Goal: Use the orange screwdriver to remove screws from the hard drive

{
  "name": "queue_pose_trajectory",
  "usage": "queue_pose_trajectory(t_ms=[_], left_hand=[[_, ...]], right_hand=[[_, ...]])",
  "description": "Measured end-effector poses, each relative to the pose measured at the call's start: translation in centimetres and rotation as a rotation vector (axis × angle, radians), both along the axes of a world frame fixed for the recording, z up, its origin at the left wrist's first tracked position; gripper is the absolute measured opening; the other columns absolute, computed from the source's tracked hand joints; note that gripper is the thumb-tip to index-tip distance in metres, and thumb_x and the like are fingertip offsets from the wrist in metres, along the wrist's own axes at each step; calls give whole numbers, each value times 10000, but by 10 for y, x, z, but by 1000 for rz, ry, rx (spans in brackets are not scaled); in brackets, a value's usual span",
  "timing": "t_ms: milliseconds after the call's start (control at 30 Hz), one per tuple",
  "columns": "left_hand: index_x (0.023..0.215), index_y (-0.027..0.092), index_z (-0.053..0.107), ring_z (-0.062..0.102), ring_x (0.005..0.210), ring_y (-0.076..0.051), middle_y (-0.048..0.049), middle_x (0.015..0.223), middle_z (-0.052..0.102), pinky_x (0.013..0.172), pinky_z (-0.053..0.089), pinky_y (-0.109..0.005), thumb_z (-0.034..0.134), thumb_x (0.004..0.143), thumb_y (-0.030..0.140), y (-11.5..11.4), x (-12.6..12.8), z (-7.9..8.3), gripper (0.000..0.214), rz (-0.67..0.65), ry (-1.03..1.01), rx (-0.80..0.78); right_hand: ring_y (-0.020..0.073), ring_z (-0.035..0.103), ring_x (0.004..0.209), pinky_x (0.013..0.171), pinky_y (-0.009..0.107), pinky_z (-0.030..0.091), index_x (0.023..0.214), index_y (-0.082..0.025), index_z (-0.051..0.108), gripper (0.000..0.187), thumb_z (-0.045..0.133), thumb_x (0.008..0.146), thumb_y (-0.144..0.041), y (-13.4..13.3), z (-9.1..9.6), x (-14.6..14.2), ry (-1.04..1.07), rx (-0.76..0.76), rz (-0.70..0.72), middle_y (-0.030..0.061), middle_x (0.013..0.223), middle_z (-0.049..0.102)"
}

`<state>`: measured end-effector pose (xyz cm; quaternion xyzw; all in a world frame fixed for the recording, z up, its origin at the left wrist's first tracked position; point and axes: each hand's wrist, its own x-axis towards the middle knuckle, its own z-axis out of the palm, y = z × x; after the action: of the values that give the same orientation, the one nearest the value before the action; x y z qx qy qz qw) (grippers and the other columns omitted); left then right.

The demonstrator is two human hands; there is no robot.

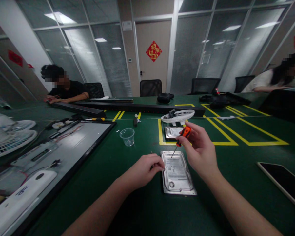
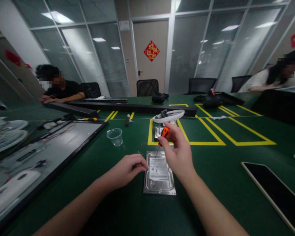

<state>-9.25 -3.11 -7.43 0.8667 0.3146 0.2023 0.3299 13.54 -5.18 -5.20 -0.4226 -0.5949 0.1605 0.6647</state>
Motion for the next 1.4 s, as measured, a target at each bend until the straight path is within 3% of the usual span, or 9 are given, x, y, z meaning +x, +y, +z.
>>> queue_pose_trajectory(t_ms=[533,1033,1400], left_hand=[[939,183,800,677,820,-146,-13,921,762,762,499,-245,754,931,158,11,5,-1,53,22,-8,-158],[968,179,792,696,956,-189,-33,982,774,885,504,-302,675,1010,123,14,8,20,136,-171,168,191],[971,160,789,694,976,-211,-41,994,781,892,505,-329,700,1013,162,13,10,27,98,-201,268,284]], right_hand=[[248,756,1030,969,491,626,1390,-338,632,448,740,960,-273,-2,0,0,-8,-15,9,58,1213,743],[243,754,1021,948,479,628,1387,-333,636,444,741,960,-271,0,0,1,-15,-1,14,51,1182,738],[241,746,1042,976,486,617,1384,-341,643,442,746,962,-260,-1,0,0,-14,12,18,51,1210,736]])
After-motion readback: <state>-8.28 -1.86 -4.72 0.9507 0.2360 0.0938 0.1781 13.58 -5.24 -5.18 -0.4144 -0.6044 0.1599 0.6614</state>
